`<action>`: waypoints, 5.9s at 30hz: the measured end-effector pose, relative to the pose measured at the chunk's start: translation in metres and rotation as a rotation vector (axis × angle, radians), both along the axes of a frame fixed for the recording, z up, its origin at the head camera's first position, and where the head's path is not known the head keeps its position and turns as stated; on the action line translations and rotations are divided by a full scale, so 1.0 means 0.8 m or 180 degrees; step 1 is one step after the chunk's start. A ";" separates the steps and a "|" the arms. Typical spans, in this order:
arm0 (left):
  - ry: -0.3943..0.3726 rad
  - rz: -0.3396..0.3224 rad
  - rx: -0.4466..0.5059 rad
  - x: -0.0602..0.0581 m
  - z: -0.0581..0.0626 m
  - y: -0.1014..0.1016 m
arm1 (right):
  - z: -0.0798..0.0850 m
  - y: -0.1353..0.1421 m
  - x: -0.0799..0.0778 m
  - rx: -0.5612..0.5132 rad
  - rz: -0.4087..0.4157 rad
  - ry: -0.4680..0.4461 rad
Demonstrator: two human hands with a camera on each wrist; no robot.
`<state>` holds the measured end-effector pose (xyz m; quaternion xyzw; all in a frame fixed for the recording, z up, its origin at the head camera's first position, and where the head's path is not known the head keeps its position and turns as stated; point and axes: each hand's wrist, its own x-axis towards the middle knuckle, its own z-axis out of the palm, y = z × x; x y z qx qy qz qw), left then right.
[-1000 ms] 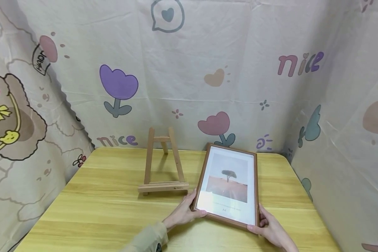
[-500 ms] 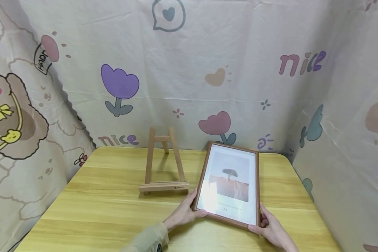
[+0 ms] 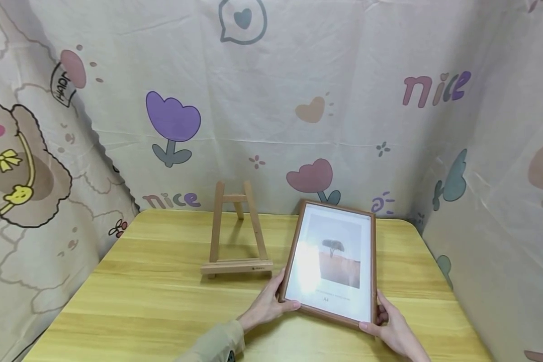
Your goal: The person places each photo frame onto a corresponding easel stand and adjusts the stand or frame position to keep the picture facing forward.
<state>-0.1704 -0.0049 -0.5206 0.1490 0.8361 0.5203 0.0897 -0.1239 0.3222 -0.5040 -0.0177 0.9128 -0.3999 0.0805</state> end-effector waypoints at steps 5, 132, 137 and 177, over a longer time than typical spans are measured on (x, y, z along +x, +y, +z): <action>0.0022 0.0004 -0.0055 -0.001 0.001 0.002 | 0.001 0.001 0.000 -0.0053 -0.0042 -0.0042; 0.2085 0.1215 0.0292 -0.027 0.068 -0.213 | 0.030 -0.246 -0.145 -0.0842 0.0759 0.2435; 0.1999 0.1268 0.0276 -0.028 0.066 -0.216 | 0.026 -0.250 -0.146 -0.0816 0.0744 0.2436; 0.2245 0.1212 0.0436 -0.061 0.013 -0.238 | 0.015 -0.260 -0.152 -0.0599 0.0636 0.2121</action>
